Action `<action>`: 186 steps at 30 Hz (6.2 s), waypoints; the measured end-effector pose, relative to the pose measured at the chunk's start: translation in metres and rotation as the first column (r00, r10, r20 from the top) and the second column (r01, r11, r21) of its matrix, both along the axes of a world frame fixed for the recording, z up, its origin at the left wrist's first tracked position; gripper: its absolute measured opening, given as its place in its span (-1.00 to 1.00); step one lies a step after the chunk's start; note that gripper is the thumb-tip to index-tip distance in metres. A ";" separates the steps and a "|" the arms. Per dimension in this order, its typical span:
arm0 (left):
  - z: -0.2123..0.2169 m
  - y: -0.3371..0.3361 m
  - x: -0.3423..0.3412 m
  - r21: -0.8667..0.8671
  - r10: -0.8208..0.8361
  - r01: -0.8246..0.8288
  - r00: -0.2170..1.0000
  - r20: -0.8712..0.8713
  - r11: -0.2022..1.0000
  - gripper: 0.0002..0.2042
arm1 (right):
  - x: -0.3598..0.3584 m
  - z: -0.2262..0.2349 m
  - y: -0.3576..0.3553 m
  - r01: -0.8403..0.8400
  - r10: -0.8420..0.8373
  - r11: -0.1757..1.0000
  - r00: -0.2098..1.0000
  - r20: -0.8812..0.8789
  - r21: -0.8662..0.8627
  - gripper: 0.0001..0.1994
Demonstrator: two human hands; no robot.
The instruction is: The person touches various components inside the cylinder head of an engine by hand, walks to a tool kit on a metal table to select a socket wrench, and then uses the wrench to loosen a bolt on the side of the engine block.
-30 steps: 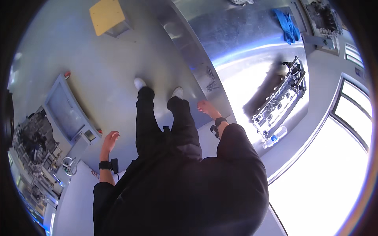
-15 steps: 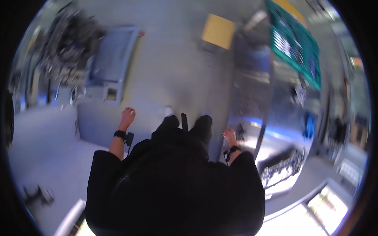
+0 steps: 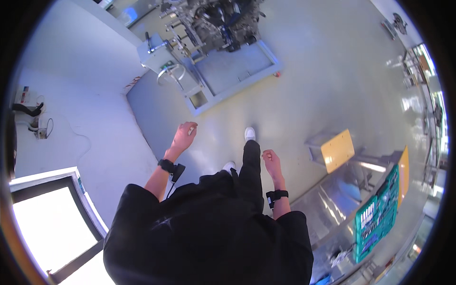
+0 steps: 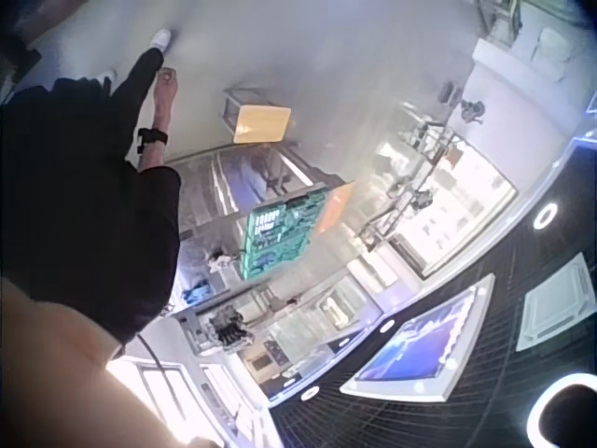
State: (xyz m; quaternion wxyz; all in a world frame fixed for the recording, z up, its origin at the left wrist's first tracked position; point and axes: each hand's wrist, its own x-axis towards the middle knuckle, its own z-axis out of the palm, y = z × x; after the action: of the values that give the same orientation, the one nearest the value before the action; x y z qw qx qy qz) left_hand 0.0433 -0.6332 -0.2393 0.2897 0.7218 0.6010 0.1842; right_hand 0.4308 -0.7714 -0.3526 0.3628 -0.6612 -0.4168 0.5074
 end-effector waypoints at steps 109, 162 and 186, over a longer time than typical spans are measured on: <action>0.215 0.534 -0.012 -0.447 0.784 -0.664 0.601 0.157 0.599 -0.60 | -0.239 0.359 0.865 -0.949 0.781 -0.278 -0.313 0.540 -0.148 -0.55; 0.211 0.519 -0.009 -0.501 0.818 -0.667 0.550 0.169 0.552 -0.29 | -0.310 0.320 0.884 -0.476 0.588 -0.784 -0.775 -0.231 -0.398 -0.41; 0.213 0.517 -0.011 -0.471 0.792 -0.657 0.586 0.173 0.589 -0.36 | -0.310 0.322 0.883 -0.527 0.632 -0.761 -0.734 -0.247 -0.379 -0.47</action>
State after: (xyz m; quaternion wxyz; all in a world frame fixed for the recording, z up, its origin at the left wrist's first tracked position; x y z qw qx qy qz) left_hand 0.0321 -0.1165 -0.0261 0.4189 0.2928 0.8032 0.3060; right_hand 0.1207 0.1116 -0.0308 -0.5334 0.0361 -0.6987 0.4754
